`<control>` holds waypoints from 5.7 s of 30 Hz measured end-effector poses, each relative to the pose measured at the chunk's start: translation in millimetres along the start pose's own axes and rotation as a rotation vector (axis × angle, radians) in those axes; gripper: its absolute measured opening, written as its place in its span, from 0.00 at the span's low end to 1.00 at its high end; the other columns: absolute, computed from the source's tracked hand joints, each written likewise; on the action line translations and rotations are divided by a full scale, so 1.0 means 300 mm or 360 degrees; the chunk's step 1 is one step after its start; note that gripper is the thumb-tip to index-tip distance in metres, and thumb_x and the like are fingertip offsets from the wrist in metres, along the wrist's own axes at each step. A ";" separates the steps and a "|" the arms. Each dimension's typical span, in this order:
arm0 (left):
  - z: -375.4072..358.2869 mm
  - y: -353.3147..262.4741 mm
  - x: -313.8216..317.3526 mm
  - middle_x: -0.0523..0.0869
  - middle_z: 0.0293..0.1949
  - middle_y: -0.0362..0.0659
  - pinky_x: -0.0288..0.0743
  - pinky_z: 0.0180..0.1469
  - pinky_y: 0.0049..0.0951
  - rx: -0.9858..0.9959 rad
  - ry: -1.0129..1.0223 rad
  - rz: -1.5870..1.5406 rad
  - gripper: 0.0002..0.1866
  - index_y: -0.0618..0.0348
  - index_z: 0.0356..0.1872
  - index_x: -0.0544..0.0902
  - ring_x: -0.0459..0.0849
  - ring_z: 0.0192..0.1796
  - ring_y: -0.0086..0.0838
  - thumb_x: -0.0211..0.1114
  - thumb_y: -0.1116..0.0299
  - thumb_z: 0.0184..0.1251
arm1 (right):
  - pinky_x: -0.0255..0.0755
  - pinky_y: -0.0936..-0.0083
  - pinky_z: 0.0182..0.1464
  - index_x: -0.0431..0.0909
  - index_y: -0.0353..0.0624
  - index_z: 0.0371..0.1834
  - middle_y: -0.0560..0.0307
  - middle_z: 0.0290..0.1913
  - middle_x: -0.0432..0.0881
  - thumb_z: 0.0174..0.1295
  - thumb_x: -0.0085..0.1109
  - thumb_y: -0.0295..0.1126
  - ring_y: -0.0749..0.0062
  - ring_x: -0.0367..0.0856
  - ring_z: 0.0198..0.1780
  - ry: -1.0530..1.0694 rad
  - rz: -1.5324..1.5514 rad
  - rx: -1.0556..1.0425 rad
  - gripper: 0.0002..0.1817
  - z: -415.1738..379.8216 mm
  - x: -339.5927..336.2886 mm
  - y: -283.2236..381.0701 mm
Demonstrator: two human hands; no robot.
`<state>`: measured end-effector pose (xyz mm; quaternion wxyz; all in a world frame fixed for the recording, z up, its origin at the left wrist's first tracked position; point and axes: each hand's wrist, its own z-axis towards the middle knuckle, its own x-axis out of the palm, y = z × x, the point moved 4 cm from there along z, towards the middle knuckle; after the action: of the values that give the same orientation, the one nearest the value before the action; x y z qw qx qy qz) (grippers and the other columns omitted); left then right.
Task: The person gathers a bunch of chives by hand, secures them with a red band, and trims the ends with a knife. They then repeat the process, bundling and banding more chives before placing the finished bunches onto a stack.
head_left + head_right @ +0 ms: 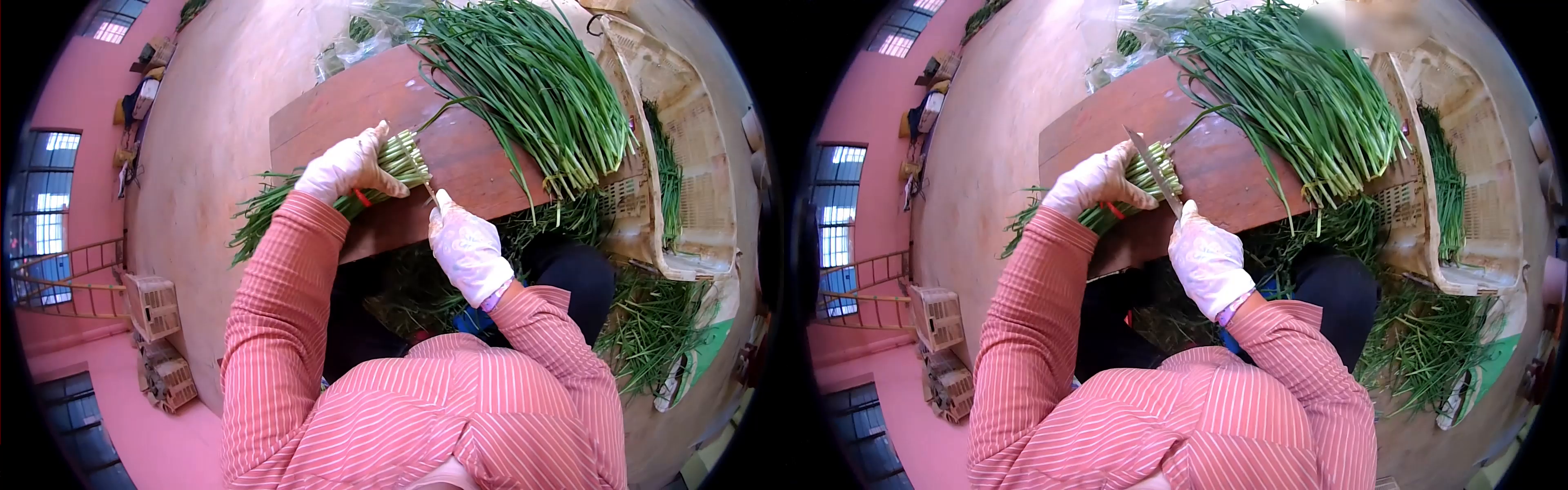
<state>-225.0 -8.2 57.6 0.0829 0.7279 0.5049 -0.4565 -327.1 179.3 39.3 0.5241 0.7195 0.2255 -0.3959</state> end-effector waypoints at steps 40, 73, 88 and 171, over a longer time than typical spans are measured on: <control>0.014 -0.040 0.084 0.87 0.41 0.53 0.78 0.50 0.40 -0.0042 -0.0378 0.0257 0.30 0.57 0.45 0.81 0.85 0.47 0.48 0.81 0.53 0.40 | 0.78 0.57 0.39 0.80 0.40 0.43 0.45 0.31 0.85 0.70 0.45 0.39 0.50 0.85 0.36 0.0109 0.0279 0.0072 0.16 0.101 0.094 -0.022; 0.018 -0.058 0.073 0.87 0.45 0.53 0.77 0.53 0.39 -0.0055 -0.0345 0.0365 0.37 0.60 0.47 0.80 0.85 0.50 0.47 0.80 0.46 0.38 | 0.77 0.70 0.27 0.75 0.40 0.38 0.58 0.18 0.82 0.74 0.39 0.41 0.68 0.82 0.18 0.0246 0.0669 0.0400 0.18 0.115 -0.009 -0.098; -0.003 -0.076 0.094 0.85 0.49 0.53 0.78 0.54 0.38 0.0014 -0.0599 0.0427 0.42 0.62 0.54 0.78 0.84 0.52 0.46 0.81 0.48 0.37 | 0.81 0.61 0.45 0.86 0.38 0.33 0.44 0.38 0.86 0.53 0.69 0.33 0.51 0.87 0.43 0.0388 0.0317 0.0167 0.10 0.206 0.228 -0.075; -0.204 -0.624 0.419 0.80 0.60 0.49 0.75 0.63 0.46 0.0876 0.0483 -0.3134 0.47 0.59 0.67 0.70 0.81 0.58 0.43 0.65 0.31 0.55 | 0.51 0.69 0.75 0.36 0.23 0.75 0.38 0.69 0.67 0.48 0.78 0.49 0.64 0.62 0.71 0.0044 0.1376 0.0259 0.67 -0.422 -0.583 -0.304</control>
<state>-331.9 199.4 62.2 -0.5614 0.0360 0.7602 -0.3252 -454.7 344.9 145.1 0.5801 0.7919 -0.1212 -0.1471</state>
